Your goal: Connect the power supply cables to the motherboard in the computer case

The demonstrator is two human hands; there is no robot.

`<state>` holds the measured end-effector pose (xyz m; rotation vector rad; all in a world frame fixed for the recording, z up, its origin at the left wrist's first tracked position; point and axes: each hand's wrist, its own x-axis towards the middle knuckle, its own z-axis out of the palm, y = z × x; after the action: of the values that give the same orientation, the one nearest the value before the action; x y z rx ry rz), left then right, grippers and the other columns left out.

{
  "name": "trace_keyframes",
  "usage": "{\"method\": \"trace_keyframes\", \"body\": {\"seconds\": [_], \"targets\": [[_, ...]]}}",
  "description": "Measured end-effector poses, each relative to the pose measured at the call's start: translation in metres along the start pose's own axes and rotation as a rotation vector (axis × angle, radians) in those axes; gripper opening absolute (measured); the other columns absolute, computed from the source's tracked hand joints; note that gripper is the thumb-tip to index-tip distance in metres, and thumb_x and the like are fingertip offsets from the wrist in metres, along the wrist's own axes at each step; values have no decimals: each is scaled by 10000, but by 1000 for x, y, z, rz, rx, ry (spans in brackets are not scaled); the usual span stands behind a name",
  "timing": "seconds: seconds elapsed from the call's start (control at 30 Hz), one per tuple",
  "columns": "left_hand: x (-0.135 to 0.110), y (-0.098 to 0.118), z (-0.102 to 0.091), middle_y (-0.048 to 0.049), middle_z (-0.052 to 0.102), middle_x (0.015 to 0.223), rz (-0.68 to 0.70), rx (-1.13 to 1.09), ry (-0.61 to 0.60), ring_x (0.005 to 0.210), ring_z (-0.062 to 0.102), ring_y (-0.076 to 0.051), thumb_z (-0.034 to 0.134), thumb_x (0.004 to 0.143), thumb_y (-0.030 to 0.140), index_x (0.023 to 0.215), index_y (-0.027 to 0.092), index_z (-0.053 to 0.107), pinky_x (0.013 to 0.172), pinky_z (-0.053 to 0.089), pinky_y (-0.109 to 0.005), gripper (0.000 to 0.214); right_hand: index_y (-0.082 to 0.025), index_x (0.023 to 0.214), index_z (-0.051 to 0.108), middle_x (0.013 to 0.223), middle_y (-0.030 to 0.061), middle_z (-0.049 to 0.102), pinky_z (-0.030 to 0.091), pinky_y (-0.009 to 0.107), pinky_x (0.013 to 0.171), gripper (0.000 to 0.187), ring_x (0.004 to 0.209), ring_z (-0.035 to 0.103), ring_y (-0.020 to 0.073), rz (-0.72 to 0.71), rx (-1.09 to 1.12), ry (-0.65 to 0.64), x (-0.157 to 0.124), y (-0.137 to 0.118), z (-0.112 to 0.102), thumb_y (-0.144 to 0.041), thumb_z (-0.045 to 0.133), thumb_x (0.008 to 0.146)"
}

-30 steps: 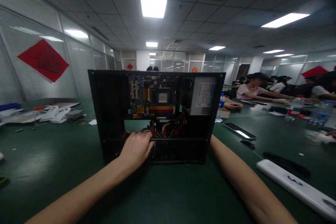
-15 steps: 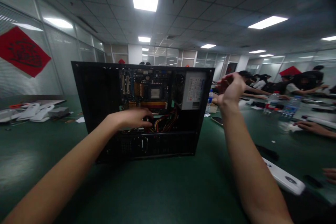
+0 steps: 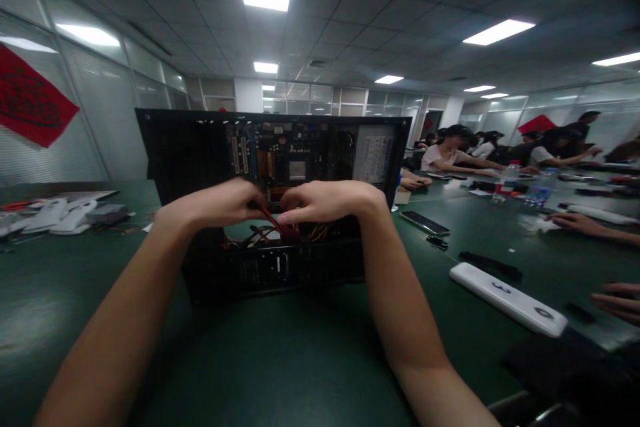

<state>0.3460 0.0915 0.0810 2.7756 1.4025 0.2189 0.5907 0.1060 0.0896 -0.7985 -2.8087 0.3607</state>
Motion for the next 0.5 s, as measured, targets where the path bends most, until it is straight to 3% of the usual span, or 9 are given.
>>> {"method": "trace_keyframes", "body": {"seconds": [0.13, 0.27, 0.4, 0.5], "targets": [[-24, 6, -24, -47, 802, 961, 71, 46, 301, 839, 729, -210, 637, 907, 386, 1044, 238, 818, 784, 563, -314, 271, -153, 1009, 710, 982, 67, 745, 412, 253, 650, 442, 815, 629, 168, -20, -27, -67, 17, 9, 8, -589, 662, 950], [-39, 15, -35, -36, 785, 892, 88, 51, 490, 852, 723, -213, 674, 894, 443, 1010, 229, 810, 791, 570, -318, 279, -139, 861, 667, 760, 17, 622, 304, 256, 578, 450, 656, 490, 115, -94, -34, 43, 1, 1, 3, -555, 580, 1008], [-44, 30, -33, -37, 786, 1002, 89, -78, 574, 978, 721, -237, 708, 885, 534, 1133, 223, 769, 861, 591, -331, 403, -141, 773, 596, 668, -22, 513, 259, 245, 561, 469, 599, 393, 82, -257, 40, 114, -17, -9, -4, -519, 540, 1046], [-44, 36, -29, -65, 774, 1117, 87, -161, 489, 1014, 736, -259, 694, 898, 560, 1397, 230, 642, 850, 607, -335, 601, -139, 808, 608, 647, -33, 506, 261, 229, 536, 487, 575, 404, 74, -289, 146, 134, -27, -11, -8, -555, 532, 1049]]}}
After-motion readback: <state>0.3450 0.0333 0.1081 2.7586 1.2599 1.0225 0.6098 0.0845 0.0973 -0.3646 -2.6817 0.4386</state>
